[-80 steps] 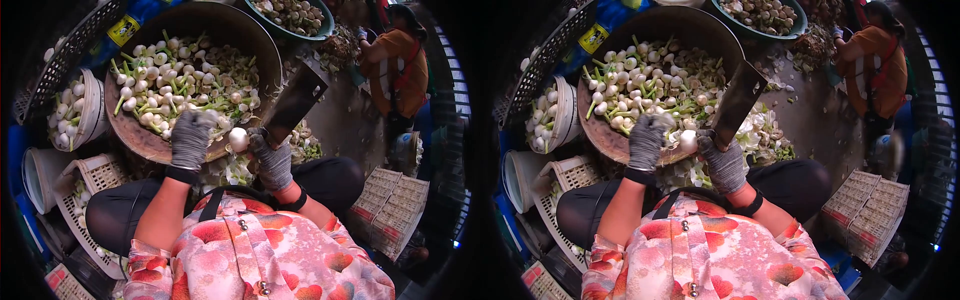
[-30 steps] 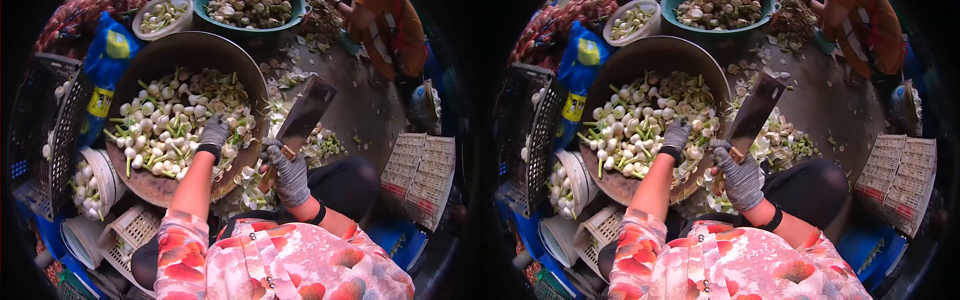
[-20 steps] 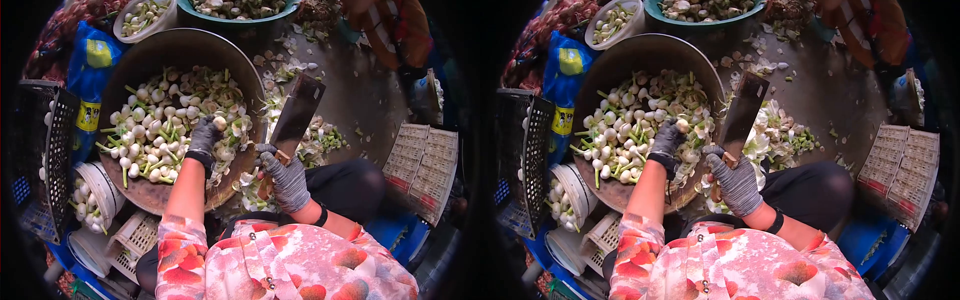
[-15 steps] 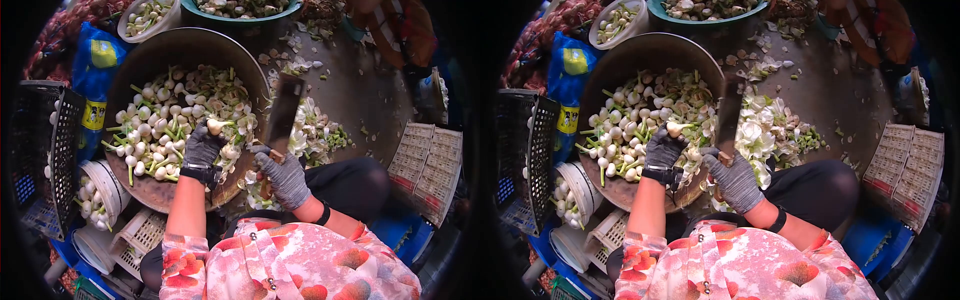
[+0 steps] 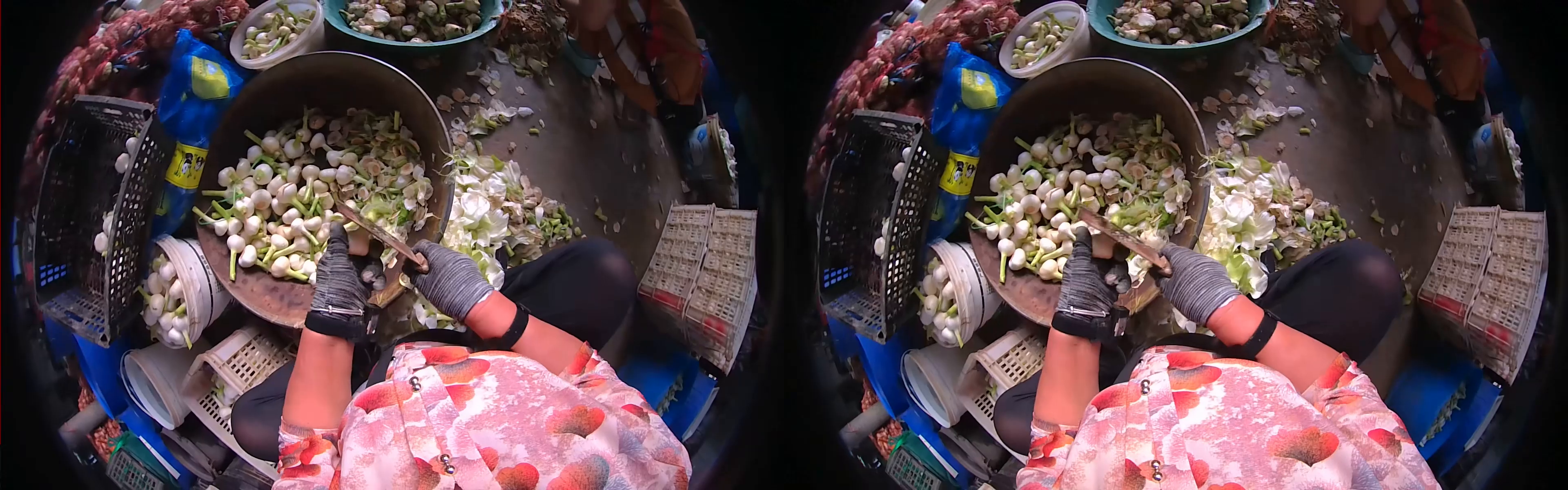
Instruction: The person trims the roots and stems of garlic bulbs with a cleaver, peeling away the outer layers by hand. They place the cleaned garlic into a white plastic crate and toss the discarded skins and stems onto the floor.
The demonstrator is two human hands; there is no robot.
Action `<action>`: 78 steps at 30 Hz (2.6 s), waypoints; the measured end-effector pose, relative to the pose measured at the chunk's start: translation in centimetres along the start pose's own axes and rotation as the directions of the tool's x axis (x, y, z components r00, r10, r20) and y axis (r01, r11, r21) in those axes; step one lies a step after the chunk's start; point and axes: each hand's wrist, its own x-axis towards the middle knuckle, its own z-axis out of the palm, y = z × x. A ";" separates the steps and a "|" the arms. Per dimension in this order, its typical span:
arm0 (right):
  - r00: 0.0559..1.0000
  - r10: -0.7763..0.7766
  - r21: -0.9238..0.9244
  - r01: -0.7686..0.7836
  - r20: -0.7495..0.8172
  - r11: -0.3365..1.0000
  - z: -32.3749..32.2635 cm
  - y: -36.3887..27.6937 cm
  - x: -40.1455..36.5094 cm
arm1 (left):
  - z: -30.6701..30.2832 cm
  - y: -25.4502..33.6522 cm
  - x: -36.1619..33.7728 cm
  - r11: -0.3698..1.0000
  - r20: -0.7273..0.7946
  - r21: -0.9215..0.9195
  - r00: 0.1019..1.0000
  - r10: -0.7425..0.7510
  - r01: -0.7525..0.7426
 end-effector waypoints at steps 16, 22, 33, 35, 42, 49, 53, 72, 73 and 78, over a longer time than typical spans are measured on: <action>0.970 -0.124 0.536 0.219 -0.208 0.816 -0.4 -3.4 -2.0 | -0.7 -2.5 -4.8 0.993 0.107 0.012 0.987 0.116 -0.118; 0.958 -0.211 0.296 0.263 -0.195 0.918 -0.7 -2.9 -1.9 | -1.2 -2.5 -6.4 0.977 0.323 0.028 0.927 0.191 -0.211; 0.948 0.289 0.809 -0.064 -0.134 0.585 -0.7 0.1 0.5 | -1.8 -2.9 -6.4 0.949 0.441 -0.135 0.840 0.316 -0.286; 0.927 0.368 0.883 -0.109 -0.075 0.456 -1.5 0.0 0.2 | -2.7 -3.0 -5.8 0.953 0.461 -0.168 0.834 0.302 -0.253; 0.819 -0.323 0.470 0.546 -0.474 0.694 -1.3 -2.4 -1.6 | -1.4 -3.3 -5.4 0.970 0.347 -0.136 0.907 0.238 -0.203; 0.993 -0.076 0.559 0.112 -0.087 0.821 -1.1 -3.3 -2.1 | -1.5 -3.8 -6.6 0.976 0.443 0.046 0.880 0.173 -0.215; 1.000 0.020 0.667 -0.021 0.009 0.745 -1.5 -2.9 -1.8 | -1.0 -3.8 -6.8 0.959 0.426 0.049 0.874 0.232 -0.278; 0.995 -0.068 0.651 0.103 -0.079 0.752 -1.6 -2.9 -2.6 | -2.4 -3.8 -5.1 0.991 0.293 -0.106 0.949 0.113 -0.085; 0.994 -0.096 0.671 0.107 -0.053 0.734 -1.6 -3.4 -3.0 | -2.3 -3.7 -5.1 0.994 0.238 -0.058 0.965 0.107 -0.095; 0.996 -0.083 0.735 0.041 0.020 0.677 -1.1 -3.1 -2.7 | -1.0 -3.7 -5.6 0.993 0.084 0.050 0.991 0.106 -0.111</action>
